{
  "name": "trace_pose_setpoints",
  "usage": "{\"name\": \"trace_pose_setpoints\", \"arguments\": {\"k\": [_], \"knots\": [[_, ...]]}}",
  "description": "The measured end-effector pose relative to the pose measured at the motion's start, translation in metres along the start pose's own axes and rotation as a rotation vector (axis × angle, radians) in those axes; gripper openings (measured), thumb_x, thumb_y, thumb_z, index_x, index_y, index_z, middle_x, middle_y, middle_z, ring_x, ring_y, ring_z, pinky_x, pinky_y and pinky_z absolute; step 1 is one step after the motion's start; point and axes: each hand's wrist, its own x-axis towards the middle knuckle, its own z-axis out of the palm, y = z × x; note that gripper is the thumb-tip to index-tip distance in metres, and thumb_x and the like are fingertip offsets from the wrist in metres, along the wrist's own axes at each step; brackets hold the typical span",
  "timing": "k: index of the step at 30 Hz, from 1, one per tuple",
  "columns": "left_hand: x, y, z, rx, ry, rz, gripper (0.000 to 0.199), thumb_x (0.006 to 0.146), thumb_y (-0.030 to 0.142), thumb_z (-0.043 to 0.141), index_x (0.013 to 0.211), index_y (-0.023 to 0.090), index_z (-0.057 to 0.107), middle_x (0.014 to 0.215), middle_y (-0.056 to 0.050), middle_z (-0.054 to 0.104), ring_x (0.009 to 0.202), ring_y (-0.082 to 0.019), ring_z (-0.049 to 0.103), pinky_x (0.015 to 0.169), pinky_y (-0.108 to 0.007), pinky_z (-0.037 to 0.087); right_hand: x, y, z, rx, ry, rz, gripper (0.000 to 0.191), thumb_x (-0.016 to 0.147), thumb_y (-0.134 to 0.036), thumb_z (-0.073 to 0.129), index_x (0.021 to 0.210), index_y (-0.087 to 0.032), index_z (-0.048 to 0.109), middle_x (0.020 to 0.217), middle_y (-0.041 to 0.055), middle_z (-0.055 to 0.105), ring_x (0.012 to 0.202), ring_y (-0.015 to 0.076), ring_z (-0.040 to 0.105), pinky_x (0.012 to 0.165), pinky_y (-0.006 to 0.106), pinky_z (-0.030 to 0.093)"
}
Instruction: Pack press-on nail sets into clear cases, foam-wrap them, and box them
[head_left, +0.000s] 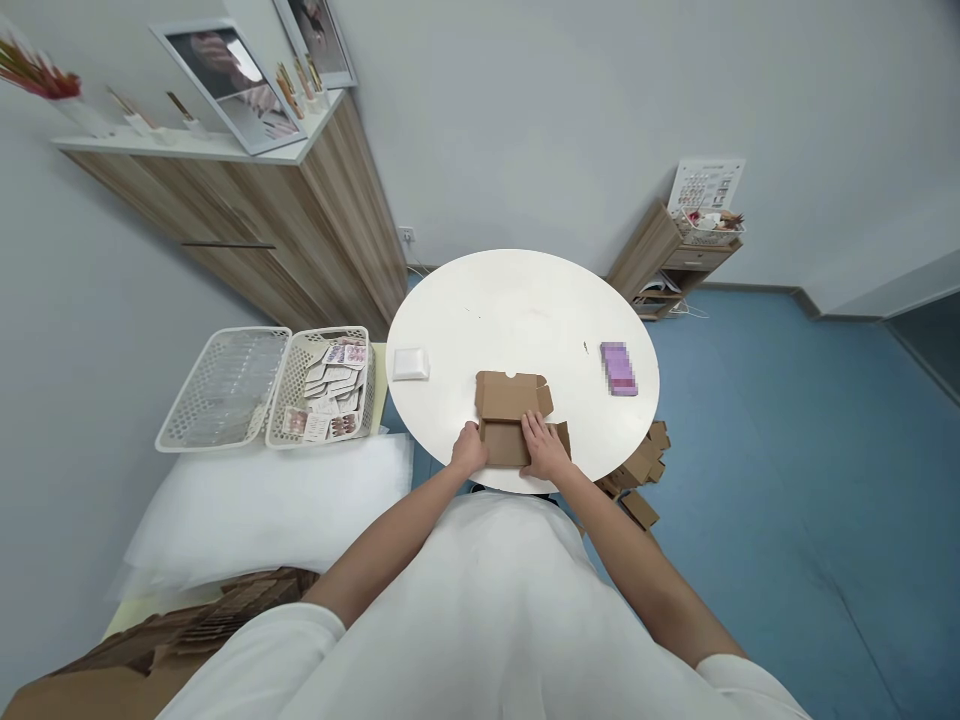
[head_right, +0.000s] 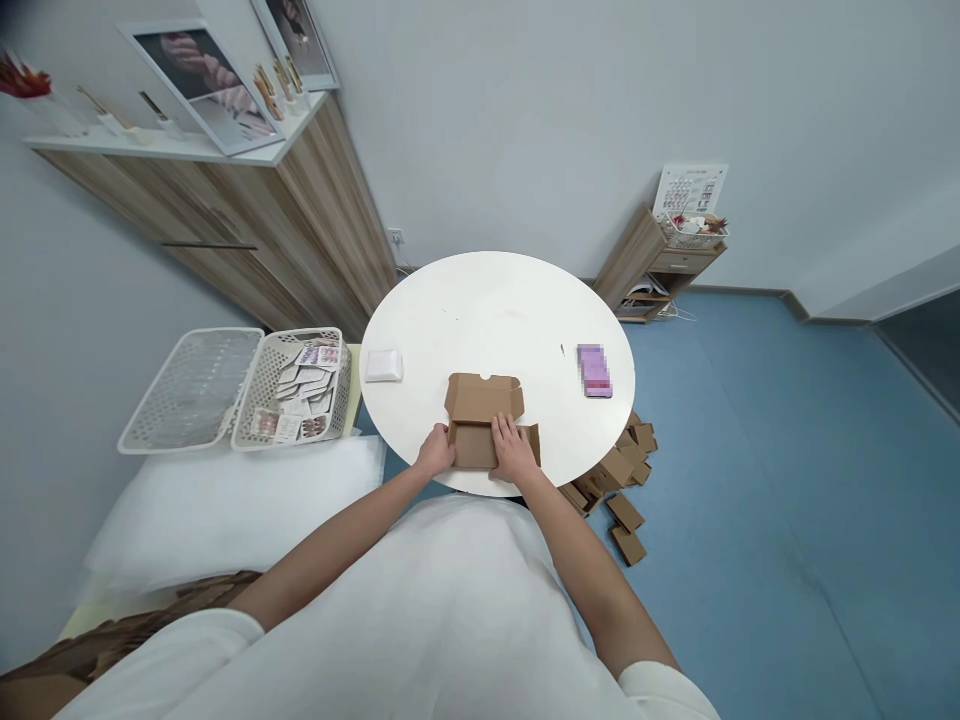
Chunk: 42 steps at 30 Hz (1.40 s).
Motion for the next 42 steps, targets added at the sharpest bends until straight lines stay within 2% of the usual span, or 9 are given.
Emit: {"name": "trace_pose_setpoints", "arguments": {"k": [13,16,20,26,30,33,35,38,42], "knots": [[0.0,-0.006,0.004,0.04,0.003,0.024,0.031,0.077,0.017,0.043,0.107,0.014,0.037,0.101,-0.014,0.057,0.095,-0.025,0.056,0.073,-0.033,0.041,-0.008,0.008,-0.01,-0.109,-0.03,-0.078,0.118,0.054,-0.058,0.063,0.138,-0.016,-0.007,0.146,0.0128,0.001,0.133,0.0307,-0.005,0.101,0.058,-0.001],[-0.006,-0.015,-0.002,-0.032,0.028,0.193,0.058,0.076,0.036,0.05,0.124,0.014,0.025,0.117,-0.015,0.048,0.108,-0.025,0.048,0.082,-0.034,0.04,-0.007,0.008,-0.01,-0.114,-0.032,-0.07,0.117,0.054,-0.057,0.064,0.138,-0.016,-0.006,0.146,0.0127,0.002,0.133,0.0306,-0.004,0.101,0.058,0.0],[-0.008,-0.021,-0.015,0.019,-0.075,0.406,0.11,0.051,0.052,0.07,0.136,0.022,0.006,0.124,-0.013,0.037,0.108,-0.029,0.046,0.083,-0.036,0.041,-0.006,0.009,-0.011,-0.107,-0.04,-0.082,0.116,0.055,-0.056,0.064,0.138,-0.017,-0.007,0.146,0.0119,0.001,0.133,0.0302,-0.003,0.101,0.058,0.0],[0.006,-0.013,-0.023,0.115,-0.162,0.395,0.121,0.041,0.049,0.076,0.137,0.027,0.005,0.117,-0.01,0.039,0.103,-0.028,0.05,0.083,-0.035,0.041,-0.006,0.009,-0.019,-0.047,-0.009,-0.1,0.116,0.054,-0.052,0.067,0.138,-0.019,-0.005,0.146,0.0121,0.003,0.133,0.0292,-0.003,0.102,0.056,0.0],[0.005,-0.01,-0.021,0.085,-0.166,0.354,0.119,0.043,0.047,0.076,0.137,0.028,0.006,0.117,-0.01,0.038,0.103,-0.028,0.05,0.082,-0.034,0.042,-0.023,0.025,-0.019,0.176,0.192,0.035,0.097,0.065,-0.057,0.055,0.139,-0.022,0.002,0.147,0.009,0.001,0.134,0.0269,-0.002,0.104,0.051,0.008],[0.003,-0.008,-0.02,0.057,-0.171,0.32,0.118,0.043,0.045,0.076,0.137,0.029,0.006,0.117,-0.01,0.038,0.103,-0.028,0.05,0.082,-0.033,0.041,-0.04,0.045,-0.009,0.545,0.33,0.334,0.078,0.077,-0.054,0.042,0.138,-0.019,0.009,0.144,0.0121,0.017,0.13,0.026,0.022,0.1,0.043,0.027],[0.003,-0.006,-0.019,0.047,-0.166,0.315,0.117,0.044,0.045,0.076,0.137,0.029,0.006,0.118,-0.01,0.038,0.103,-0.028,0.05,0.082,-0.032,0.041,-0.046,0.056,0.0,0.836,0.305,0.486,0.067,0.081,-0.052,0.033,0.137,-0.017,0.017,0.136,0.014,0.034,0.118,0.0244,0.042,0.089,0.038,0.04],[0.005,-0.004,-0.017,0.053,-0.158,0.33,0.117,0.045,0.048,0.075,0.137,0.028,0.005,0.118,-0.01,0.038,0.102,-0.028,0.051,0.08,-0.032,0.042,-0.045,0.061,0.008,1.134,0.244,0.579,0.058,0.084,-0.052,0.024,0.13,-0.017,0.032,0.123,0.0126,0.051,0.102,0.0208,0.055,0.077,0.032,0.047],[0.006,-0.004,-0.016,0.087,-0.158,0.344,0.118,0.046,0.051,0.073,0.137,0.028,0.002,0.118,-0.011,0.038,0.102,-0.029,0.051,0.077,-0.033,0.043,-0.036,0.048,0.004,1.18,0.223,0.575,0.057,0.08,-0.057,0.031,0.117,-0.018,0.049,0.114,0.0083,0.058,0.094,0.018,0.058,0.072,0.028,0.048]]}}
